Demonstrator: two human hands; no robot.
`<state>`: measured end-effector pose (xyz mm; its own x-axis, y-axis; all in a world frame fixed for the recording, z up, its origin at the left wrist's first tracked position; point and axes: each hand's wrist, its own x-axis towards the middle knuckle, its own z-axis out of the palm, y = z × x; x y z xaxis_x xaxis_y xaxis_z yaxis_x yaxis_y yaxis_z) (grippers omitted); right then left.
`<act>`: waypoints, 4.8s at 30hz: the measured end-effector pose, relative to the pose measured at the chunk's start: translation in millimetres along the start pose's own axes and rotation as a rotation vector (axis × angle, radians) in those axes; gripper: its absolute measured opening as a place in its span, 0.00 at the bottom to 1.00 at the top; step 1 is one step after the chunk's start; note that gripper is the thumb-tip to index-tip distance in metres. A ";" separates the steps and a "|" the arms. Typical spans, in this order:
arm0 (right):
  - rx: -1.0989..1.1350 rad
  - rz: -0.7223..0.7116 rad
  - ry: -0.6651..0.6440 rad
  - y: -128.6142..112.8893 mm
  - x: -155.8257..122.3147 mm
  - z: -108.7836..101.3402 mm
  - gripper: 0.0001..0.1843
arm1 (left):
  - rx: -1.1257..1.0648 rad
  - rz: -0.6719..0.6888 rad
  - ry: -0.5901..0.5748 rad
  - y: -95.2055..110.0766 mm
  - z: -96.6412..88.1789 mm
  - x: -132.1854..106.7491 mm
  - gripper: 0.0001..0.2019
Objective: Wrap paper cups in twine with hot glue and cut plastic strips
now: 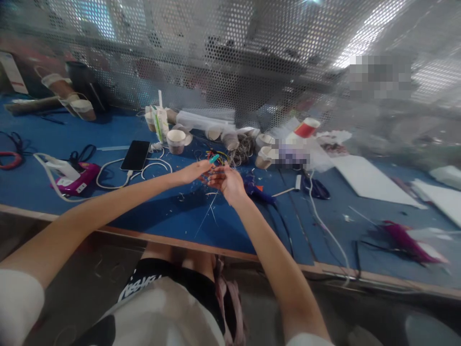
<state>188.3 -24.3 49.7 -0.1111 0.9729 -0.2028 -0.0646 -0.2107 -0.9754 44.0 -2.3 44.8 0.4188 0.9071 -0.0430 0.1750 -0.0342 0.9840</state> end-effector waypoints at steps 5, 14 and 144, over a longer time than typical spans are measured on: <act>-0.197 0.039 -0.050 17.5 5.2 27.9 0.14 | -0.133 -0.044 0.062 2.3 14.6 1.8 0.14; -0.718 -0.343 0.004 19.2 -2.0 -5.4 0.17 | -0.435 -0.098 0.301 6.8 -22.3 7.6 0.13; -0.415 -0.110 0.044 26.7 -3.1 -83.2 0.26 | 0.183 0.072 -0.006 -36.2 17.9 -14.3 0.15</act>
<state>269.3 -25.1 17.0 -0.0831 0.9925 -0.0900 0.3318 -0.0576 -0.9416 47.6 -21.6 6.7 0.4411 0.8971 0.0252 0.3034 -0.1755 0.9366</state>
